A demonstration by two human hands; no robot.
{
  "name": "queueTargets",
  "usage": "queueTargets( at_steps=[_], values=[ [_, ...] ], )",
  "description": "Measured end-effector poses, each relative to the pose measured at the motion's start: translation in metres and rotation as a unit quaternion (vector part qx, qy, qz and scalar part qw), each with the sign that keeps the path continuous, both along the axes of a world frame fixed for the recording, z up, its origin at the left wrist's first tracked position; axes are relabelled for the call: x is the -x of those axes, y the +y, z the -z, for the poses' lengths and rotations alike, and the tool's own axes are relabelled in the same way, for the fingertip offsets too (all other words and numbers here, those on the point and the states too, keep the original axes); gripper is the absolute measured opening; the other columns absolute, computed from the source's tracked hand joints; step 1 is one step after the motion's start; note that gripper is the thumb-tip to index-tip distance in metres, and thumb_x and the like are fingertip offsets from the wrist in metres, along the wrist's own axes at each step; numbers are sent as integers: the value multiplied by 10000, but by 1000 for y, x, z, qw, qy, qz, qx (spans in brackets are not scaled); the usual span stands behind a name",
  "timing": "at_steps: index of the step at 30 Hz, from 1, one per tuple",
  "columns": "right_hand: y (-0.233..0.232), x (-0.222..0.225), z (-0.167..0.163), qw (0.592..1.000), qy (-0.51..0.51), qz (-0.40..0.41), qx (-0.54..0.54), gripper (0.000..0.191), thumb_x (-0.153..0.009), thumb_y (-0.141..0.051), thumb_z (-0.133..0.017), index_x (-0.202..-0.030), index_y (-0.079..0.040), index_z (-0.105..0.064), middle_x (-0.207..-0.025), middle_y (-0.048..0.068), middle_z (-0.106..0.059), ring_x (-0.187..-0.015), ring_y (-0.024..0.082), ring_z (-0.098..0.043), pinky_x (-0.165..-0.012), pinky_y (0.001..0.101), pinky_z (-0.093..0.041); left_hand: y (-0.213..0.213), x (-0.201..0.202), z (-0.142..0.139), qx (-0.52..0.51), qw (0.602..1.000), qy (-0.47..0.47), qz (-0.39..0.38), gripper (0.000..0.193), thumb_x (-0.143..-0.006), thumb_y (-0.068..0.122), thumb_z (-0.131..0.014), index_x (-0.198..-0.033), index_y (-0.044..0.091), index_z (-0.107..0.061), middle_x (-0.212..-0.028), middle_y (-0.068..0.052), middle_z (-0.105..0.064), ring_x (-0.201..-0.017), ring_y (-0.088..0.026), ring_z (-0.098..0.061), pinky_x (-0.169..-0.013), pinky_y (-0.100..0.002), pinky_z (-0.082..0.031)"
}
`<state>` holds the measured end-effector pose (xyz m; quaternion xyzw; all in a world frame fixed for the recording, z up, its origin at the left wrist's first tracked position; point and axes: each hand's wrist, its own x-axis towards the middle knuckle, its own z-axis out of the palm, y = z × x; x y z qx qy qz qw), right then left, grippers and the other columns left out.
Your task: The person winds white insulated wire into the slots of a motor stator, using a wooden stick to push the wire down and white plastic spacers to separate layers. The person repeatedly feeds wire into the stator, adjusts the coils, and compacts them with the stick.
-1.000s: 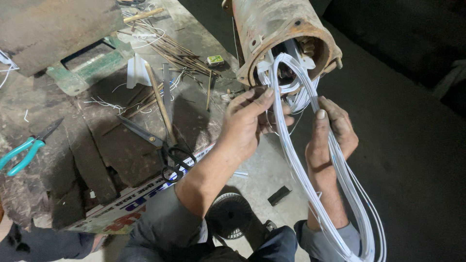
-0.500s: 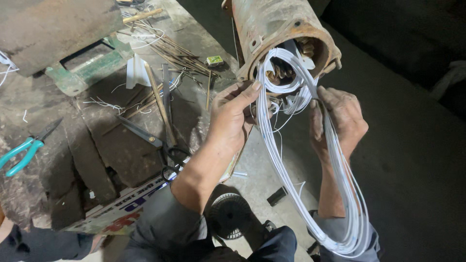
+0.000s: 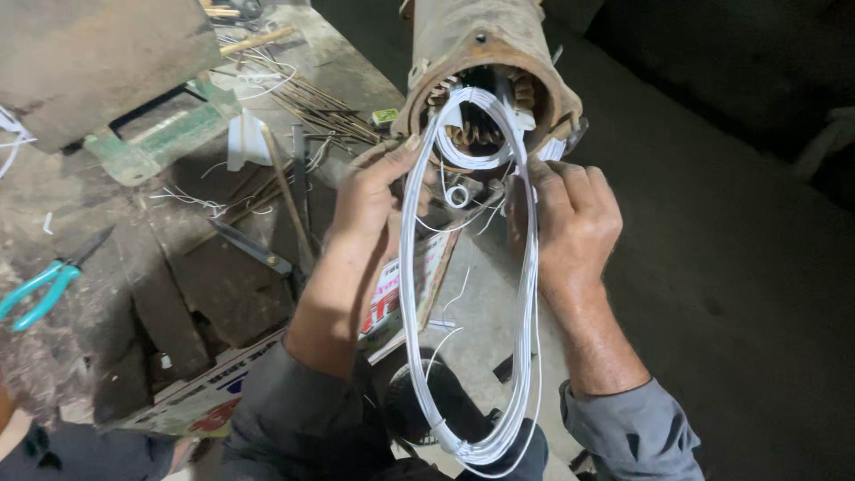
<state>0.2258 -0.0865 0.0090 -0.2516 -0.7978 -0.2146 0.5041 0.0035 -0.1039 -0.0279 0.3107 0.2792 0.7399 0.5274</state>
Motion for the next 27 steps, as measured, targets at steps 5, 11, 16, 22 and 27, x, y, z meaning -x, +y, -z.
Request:
queueTargets(
  at_steps=[5, 11, 16, 22, 27],
  values=[
    [5, 14, 4, 998, 66, 5, 22, 135, -911, -37, -775, -932, 21, -654, -818, 156, -581, -735, 304, -560, -633, 439, -445, -6, -8, 8, -66, 997, -28, 6, 193, -992, 217, -634, -1026, 31, -677, -791, -125, -705, -591, -222, -686, -552, -342, -584],
    [10, 20, 18, 989, 120, -39, 73, 107, -946, -36, -718, -978, 39, -649, -847, 163, -598, -769, 322, -576, -702, 447, -475, -31, -17, 10, -236, 777, 419, -407, 370, -949, 204, -758, -1255, 32, -640, -1203, -125, -665, -1063, -277, -703, -931, -385, -588],
    [9, 19, 16, 988, 120, -38, 86, 113, -975, -57, -715, -992, 43, -665, -864, 178, -623, -786, 333, -601, -719, 451, -493, -48, 3, -4, -238, 650, 590, -415, 557, -742, 167, -848, -1251, 37, -664, -1199, -174, -610, -1163, -352, -596, -1015, -447, -494],
    [3, 19, 11, 986, 132, -28, 98, 150, -1000, -97, -711, -980, 45, -666, -892, 188, -655, -816, 354, -643, -750, 469, -517, -50, 13, -7, -253, 639, 614, -387, 490, -929, 188, -797, -1377, 67, -639, -1248, -131, -629, -1184, -308, -615, -1047, -413, -498],
    [-1, 22, 10, 983, 143, -11, 116, 170, -1033, -115, -700, -988, 48, -676, -850, 192, -638, -800, 362, -643, -740, 477, -514, -54, 9, -5, -257, 668, 605, -349, 688, -823, 343, -828, -1381, 26, -579, -1261, -191, -584, -1203, -380, -568, -1042, -476, -483]
  ],
)
